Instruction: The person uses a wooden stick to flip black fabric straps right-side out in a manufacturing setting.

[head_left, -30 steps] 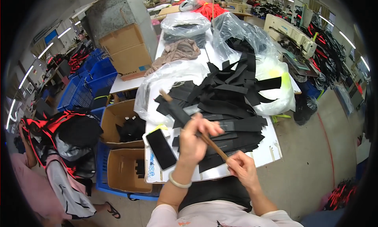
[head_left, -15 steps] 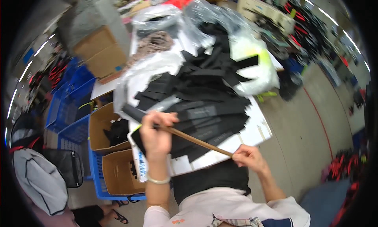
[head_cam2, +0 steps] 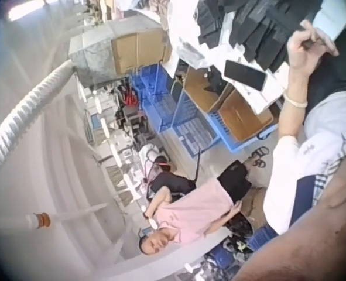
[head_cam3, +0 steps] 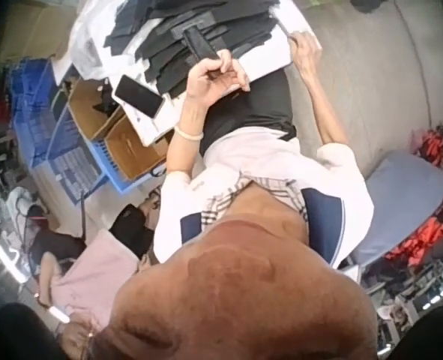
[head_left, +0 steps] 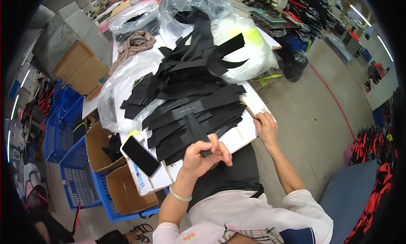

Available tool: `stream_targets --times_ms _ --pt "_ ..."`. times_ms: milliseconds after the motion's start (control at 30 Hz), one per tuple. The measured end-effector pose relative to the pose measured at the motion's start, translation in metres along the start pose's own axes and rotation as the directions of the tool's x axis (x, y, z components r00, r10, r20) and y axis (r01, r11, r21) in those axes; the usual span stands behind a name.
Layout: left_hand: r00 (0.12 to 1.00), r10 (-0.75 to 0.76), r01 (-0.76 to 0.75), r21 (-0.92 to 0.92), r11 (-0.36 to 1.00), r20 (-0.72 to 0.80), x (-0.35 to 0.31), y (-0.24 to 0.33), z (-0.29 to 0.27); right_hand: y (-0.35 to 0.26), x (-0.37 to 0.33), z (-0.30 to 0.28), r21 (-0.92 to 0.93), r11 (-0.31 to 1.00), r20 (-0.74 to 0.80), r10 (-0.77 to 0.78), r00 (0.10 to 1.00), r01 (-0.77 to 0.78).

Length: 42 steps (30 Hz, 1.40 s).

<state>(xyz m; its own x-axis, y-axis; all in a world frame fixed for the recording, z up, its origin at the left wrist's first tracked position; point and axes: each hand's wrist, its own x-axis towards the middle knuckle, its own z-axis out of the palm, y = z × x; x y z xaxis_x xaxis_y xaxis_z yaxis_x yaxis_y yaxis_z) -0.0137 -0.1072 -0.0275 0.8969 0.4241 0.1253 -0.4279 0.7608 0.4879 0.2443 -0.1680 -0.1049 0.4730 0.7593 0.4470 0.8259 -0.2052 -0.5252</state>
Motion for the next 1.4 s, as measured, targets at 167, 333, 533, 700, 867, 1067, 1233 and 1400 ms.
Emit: stream_targets --times_ms 167,333,533,700,867,1067,1233,1400 --pt "0.995 -0.089 0.092 0.085 0.992 -0.039 -0.009 -0.004 -0.004 -0.039 0.025 0.005 0.211 0.969 -0.008 -0.127 0.992 0.126" --pt "0.968 -0.227 0.245 0.214 0.946 -0.107 -0.014 -0.005 0.007 -0.144 0.037 -0.018 0.765 0.171 0.638 -0.335 0.694 -0.621" --pt "0.83 0.285 0.279 0.8 0.53 -0.479 -0.024 -0.004 0.011 -0.133 0.041 -0.005 0.809 0.059 0.574 -0.291 0.765 -0.584" --pt "0.581 0.796 0.247 0.895 -0.372 0.171 -0.033 0.021 -0.008 -0.143 0.032 -0.013 0.918 0.171 0.396 -0.411 0.821 -0.358" --pt "0.538 0.759 0.234 0.8 -0.552 0.366 -0.031 0.038 -0.01 -0.149 0.024 -0.019 0.669 0.132 0.736 -0.252 0.628 -0.731" --pt "0.501 0.767 0.174 0.821 -0.544 0.402 -0.03 0.042 -0.014 -0.163 0.015 -0.007 0.666 0.107 0.744 -0.178 0.644 -0.739" --pt "0.767 0.557 -0.465 0.322 0.825 -0.319 -0.032 0.03 -0.014 -0.165 0.005 0.011 0.738 0.052 0.675 -0.076 0.734 -0.673" --pt "0.648 0.569 -0.45 0.349 0.822 -0.506 -0.033 0.026 -0.01 -0.187 0.003 0.018 0.709 0.416 0.698 -0.301 0.649 -0.569"
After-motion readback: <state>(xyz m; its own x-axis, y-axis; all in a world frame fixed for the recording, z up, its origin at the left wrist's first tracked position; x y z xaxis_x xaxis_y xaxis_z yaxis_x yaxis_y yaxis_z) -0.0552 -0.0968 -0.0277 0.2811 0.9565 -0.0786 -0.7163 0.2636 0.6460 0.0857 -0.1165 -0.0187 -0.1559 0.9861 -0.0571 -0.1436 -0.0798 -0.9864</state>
